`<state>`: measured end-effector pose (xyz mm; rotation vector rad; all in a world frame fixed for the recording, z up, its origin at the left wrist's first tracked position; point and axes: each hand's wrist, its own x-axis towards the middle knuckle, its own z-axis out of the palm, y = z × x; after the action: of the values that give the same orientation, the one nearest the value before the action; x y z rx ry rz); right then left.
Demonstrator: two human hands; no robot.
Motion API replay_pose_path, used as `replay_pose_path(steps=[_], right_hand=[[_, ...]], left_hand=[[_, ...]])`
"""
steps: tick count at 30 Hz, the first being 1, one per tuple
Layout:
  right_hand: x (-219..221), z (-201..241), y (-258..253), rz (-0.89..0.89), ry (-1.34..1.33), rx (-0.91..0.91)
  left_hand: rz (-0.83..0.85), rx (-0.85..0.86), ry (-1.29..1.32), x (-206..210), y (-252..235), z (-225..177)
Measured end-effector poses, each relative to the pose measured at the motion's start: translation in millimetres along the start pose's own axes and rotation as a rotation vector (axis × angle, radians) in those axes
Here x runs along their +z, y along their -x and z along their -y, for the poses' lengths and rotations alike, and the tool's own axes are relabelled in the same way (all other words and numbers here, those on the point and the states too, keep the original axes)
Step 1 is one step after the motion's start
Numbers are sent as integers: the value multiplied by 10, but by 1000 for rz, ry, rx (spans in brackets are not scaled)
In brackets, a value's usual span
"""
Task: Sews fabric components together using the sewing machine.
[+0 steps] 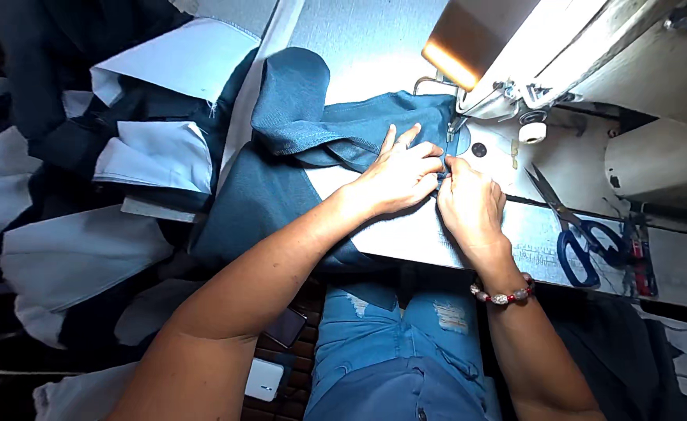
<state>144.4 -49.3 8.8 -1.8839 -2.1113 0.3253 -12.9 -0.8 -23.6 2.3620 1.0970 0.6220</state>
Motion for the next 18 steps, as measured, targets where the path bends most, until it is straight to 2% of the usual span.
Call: replay_pose_path(steps=[5, 11, 14, 16, 18], right_hand=[[13, 18, -113, -28, -29, 21], [-21, -221, -123, -4, -227, -101], [-33, -383, -30, -23, -225, -59], [-11, -399, 13, 8, -159, 31], [26, -390, 24, -36, -86, 75]], left_hand=[[-28, 5, 2, -5, -105, 91], [-68, -7, 22, -4, -204, 188], [3, -63, 41, -78, -227, 114], [76, -96, -94, -256, -176, -15], [59, -172, -364, -555, -6, -170]])
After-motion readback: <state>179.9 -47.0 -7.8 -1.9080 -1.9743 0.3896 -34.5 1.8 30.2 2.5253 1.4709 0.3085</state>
